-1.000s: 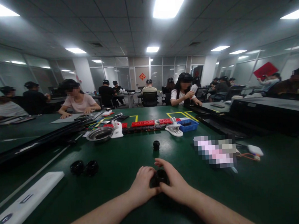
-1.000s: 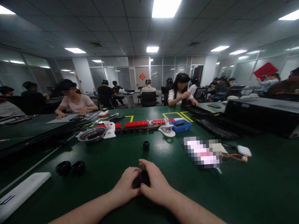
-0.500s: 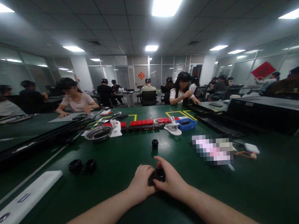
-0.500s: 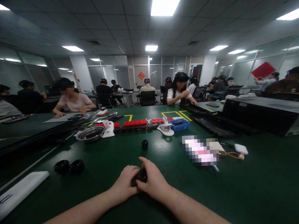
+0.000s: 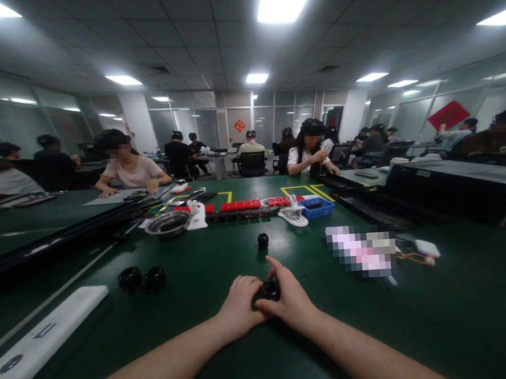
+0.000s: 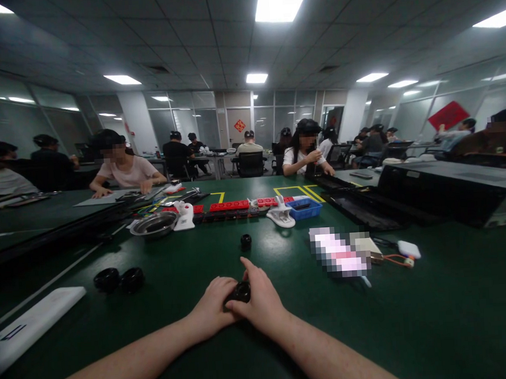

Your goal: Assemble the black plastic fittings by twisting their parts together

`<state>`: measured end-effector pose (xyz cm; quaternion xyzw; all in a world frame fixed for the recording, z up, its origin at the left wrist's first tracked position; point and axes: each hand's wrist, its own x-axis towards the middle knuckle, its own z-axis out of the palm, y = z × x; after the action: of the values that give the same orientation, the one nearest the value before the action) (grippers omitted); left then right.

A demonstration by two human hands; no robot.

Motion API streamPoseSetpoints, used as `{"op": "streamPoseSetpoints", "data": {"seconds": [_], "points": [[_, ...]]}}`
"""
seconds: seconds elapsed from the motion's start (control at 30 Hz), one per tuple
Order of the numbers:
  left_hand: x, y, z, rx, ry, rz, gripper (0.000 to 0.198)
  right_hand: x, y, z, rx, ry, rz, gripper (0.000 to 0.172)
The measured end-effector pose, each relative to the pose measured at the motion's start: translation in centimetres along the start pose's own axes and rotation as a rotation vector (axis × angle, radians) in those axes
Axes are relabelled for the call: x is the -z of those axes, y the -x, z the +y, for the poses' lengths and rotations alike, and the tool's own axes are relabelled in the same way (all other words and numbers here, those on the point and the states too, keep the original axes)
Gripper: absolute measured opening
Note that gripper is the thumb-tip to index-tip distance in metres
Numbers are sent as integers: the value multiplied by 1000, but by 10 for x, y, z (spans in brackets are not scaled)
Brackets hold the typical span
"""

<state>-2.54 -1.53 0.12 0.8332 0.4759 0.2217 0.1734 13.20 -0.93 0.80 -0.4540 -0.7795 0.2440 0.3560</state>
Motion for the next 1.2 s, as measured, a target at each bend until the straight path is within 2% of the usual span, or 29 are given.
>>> {"op": "streamPoseSetpoints", "data": {"seconds": [0.1,0.2,0.4,0.53,0.7,0.77,0.87,1.03,1.2], "points": [[-1,0,-1,-11,-5,4,34,2,2,-1,68,-86,-74,74],[-2,0,-2,-10,-20,12,36,7,4,-3,145,-158,-132,77],[0,0,0,-15,-19,20,35,9,4,-3,86,-65,-26,71],[1,0,2,-16,-2,19,30,2,1,0,45,18,-6,78],[-1,0,-1,0,3,-5,31,0,2,-1,82,-24,-108,67],[-2,0,-3,6,9,-18,35,3,4,-3,127,-69,-149,69],[-1,0,-2,10,6,-11,36,8,5,-7,166,-72,-115,72],[5,1,5,17,7,-13,31,10,3,-8,102,-14,-15,67],[1,1,2,17,12,10,39,10,3,-8,164,-44,-113,63]]}}
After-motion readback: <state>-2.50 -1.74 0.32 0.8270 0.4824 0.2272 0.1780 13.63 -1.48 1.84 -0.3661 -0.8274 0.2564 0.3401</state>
